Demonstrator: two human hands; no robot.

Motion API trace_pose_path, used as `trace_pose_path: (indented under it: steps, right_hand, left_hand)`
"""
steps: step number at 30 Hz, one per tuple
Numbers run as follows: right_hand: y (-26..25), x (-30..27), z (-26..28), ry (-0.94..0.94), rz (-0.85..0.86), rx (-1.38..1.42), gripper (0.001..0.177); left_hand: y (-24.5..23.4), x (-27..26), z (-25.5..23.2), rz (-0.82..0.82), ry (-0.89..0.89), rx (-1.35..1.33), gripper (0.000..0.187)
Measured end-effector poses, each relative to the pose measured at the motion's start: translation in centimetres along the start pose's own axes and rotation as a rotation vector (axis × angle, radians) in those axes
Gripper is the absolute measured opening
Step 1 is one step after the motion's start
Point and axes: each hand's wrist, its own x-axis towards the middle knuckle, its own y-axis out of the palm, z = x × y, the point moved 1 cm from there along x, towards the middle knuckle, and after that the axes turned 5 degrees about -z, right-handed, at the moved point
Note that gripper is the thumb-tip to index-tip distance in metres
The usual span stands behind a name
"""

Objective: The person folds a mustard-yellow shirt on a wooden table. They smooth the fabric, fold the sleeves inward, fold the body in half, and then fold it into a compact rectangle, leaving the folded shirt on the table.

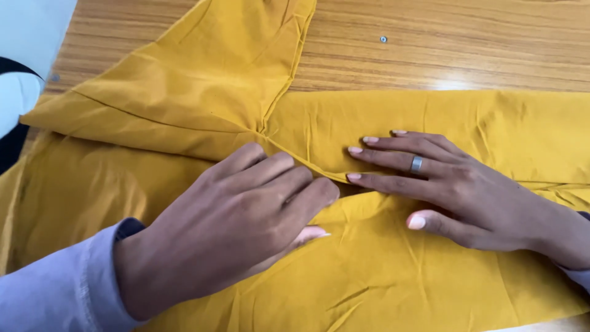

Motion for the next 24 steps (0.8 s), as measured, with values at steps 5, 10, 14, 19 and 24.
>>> trace_pose_path:
  steps: [5, 10, 14, 19, 24]
  right_hand:
    - [-0.2, 0.1, 0.4, 0.019, -0.030, 0.093, 0.053]
    - [0.2, -0.2, 0.5, 0.169, -0.123, 0.041, 0.036]
    - [0.5, -0.5, 0.6, 0.232, -0.149, 0.014, 0.032]
    - [0.2, -0.4, 1.0, 0.235, -0.157, 0.024, 0.035]
    - [-0.5, -0.5, 1.1, 0.152, -0.151, 0.065, 0.035]
  left_hand:
    - [0.7, -0.6, 1.1, -0.007, -0.083, 0.052, 0.053]
    - [-1.3, 1.0, 0.8, 0.412, -0.423, 0.215, 0.064]
    - [-1.5, 0.9, 1.3, 0.489, -0.467, 0.171, 0.060]
    - [-1.9, 0.2, 0.9, 0.311, -0.316, -0.087, 0.048]
    - [-1.9, -0.3, 1.1, 0.164, -0.047, -0.244, 0.043]
